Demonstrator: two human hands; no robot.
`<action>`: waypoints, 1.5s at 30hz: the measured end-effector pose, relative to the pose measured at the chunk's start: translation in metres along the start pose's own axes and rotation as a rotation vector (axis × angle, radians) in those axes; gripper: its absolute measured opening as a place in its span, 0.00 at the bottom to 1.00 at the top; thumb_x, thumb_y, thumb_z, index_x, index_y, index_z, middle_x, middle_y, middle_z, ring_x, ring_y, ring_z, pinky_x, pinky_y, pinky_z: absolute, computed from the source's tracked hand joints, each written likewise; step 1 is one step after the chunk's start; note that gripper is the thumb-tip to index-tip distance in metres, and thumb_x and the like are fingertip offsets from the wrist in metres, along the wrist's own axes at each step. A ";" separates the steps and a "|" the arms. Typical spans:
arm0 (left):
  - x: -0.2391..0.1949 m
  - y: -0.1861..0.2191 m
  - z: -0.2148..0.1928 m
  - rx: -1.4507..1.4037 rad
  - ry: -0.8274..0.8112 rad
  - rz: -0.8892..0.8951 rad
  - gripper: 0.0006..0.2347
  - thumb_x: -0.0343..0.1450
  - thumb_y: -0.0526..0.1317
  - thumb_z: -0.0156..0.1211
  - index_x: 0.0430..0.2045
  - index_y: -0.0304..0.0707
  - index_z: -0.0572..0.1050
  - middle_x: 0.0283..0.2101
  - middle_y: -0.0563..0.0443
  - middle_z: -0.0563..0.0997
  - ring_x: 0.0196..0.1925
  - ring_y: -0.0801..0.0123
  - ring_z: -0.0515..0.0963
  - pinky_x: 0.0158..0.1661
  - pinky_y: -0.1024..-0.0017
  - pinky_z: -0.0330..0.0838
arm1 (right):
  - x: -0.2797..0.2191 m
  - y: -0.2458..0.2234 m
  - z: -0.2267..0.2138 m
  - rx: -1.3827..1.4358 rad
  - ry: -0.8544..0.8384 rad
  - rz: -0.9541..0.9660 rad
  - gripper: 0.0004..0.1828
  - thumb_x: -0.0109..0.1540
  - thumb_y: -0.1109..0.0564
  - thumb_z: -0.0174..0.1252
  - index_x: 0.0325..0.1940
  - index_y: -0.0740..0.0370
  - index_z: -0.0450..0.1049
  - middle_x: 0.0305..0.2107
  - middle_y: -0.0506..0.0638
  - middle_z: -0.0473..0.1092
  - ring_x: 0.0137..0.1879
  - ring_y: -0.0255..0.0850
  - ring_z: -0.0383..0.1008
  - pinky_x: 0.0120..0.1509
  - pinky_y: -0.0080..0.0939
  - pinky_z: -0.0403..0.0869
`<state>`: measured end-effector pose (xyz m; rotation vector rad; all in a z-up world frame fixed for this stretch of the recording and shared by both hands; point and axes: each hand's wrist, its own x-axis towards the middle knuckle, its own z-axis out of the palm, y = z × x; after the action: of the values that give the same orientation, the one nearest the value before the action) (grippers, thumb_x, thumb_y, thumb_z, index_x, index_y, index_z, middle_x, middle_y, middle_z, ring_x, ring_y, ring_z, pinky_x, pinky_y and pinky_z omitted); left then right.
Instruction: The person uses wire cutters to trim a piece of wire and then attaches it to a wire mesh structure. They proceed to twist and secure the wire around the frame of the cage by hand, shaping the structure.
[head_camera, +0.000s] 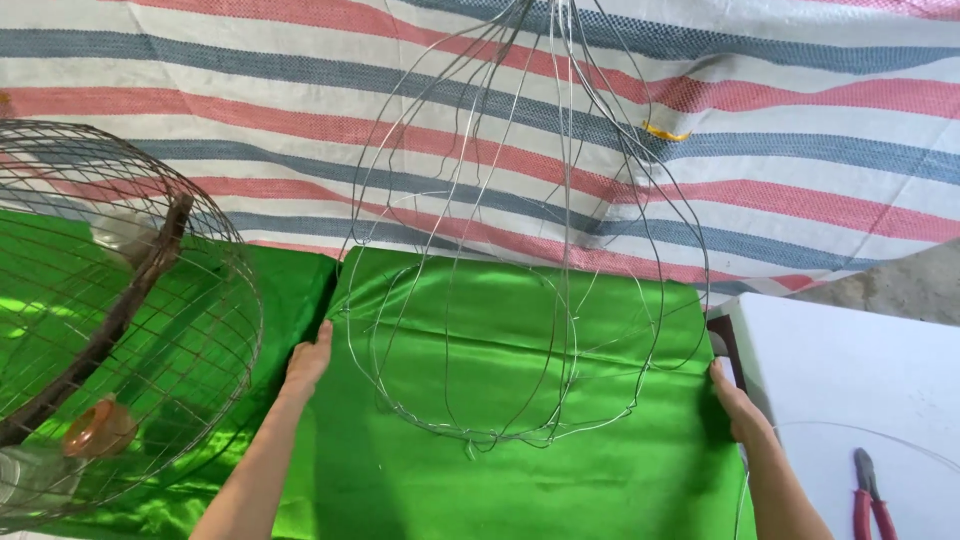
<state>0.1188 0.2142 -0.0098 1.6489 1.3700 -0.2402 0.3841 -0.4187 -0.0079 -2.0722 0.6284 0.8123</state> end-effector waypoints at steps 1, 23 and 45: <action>0.012 -0.012 0.002 0.064 0.050 0.100 0.42 0.73 0.70 0.31 0.69 0.26 0.57 0.72 0.31 0.60 0.74 0.44 0.59 0.70 0.50 0.55 | -0.016 -0.003 0.003 0.049 0.048 -0.086 0.55 0.59 0.18 0.33 0.80 0.53 0.41 0.76 0.60 0.38 0.81 0.58 0.35 0.81 0.70 0.39; -0.124 -0.039 0.011 -0.205 -0.064 0.596 0.14 0.75 0.35 0.53 0.53 0.27 0.74 0.49 0.26 0.80 0.47 0.48 0.83 0.46 0.57 0.79 | -0.120 0.007 0.059 -0.198 -0.403 -0.509 0.20 0.68 0.49 0.52 0.55 0.68 0.73 0.37 0.58 0.75 0.41 0.45 0.78 0.41 0.42 0.78; -0.189 -0.045 0.045 0.348 -0.051 0.562 0.13 0.76 0.38 0.51 0.53 0.36 0.67 0.38 0.30 0.85 0.39 0.49 0.86 0.40 0.53 0.78 | -0.171 0.035 0.235 -0.426 -0.638 -0.873 0.15 0.69 0.52 0.50 0.53 0.64 0.73 0.26 0.54 0.76 0.26 0.41 0.79 0.28 0.40 0.79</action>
<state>0.0318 0.0520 0.0678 2.2286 0.8071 -0.1922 0.1696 -0.2197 -0.0109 -1.9726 -0.8077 1.0214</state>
